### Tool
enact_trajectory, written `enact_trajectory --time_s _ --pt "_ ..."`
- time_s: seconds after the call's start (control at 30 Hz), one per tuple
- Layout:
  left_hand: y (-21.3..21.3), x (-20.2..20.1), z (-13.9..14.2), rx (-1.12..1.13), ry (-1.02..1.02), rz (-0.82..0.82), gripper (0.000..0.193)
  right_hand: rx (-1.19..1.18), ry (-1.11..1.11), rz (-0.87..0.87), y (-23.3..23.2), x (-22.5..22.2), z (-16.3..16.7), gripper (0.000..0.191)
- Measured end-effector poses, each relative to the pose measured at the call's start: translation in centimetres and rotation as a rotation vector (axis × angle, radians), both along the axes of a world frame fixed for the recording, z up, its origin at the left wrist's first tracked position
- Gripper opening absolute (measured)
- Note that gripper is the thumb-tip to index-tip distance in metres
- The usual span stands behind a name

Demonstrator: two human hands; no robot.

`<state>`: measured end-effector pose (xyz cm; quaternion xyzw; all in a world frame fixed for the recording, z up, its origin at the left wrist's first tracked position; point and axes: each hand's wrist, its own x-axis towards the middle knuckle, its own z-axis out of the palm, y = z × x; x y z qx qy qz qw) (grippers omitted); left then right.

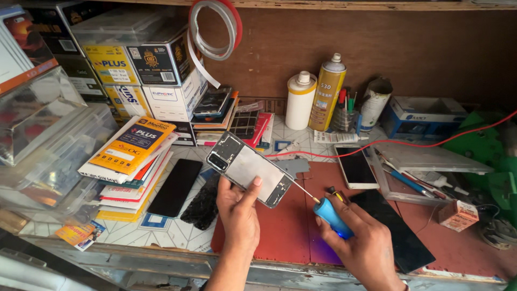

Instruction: The person removes a protective film from the back of a smartphone, then uses a blue electric screwdriver to remove screws from the device's back cover. The phone is held and rotated while screws are removed, and the back cover is set aside.

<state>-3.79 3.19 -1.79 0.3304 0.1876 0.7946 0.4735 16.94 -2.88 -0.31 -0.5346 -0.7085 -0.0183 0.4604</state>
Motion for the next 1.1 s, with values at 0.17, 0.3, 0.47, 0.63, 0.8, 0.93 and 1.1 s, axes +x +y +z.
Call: enact_trajectory --time_s 0.17,0.3,0.47,0.63,0.8,0.93,1.1 --pt "-0.01 -0.01 0.02 0.008 -0.001 -0.003 0.056 -0.019 -0.004 -0.019 -0.08 -0.07 0.06 0.048" --pt "-0.12 -0.06 0.15 -0.002 -0.011 -0.014 0.056 -0.01 0.004 -0.022 -0.17 -0.21 0.19 0.048" --pt "-0.18 -0.08 0.26 0.005 -0.008 -0.012 0.054 -0.03 0.025 -0.018 -0.25 -0.29 0.34 0.047" --pt "-0.19 -0.03 0.24 0.004 -0.008 -0.017 0.054 -0.053 0.025 -0.034 -0.22 -0.33 0.43 0.048" --pt "-0.18 -0.06 0.15 -0.003 -0.005 -0.015 0.053 -0.023 0.019 -0.023 -0.34 -0.35 0.46 0.048" --pt "-0.09 -0.09 0.1 -0.003 -0.012 -0.017 0.055 -0.047 0.021 -0.038 -0.37 -0.35 0.51 0.048" --pt "-0.08 -0.07 0.08 -0.004 -0.016 -0.015 0.054 -0.016 0.029 -0.014 -0.36 -0.32 0.49 0.046"
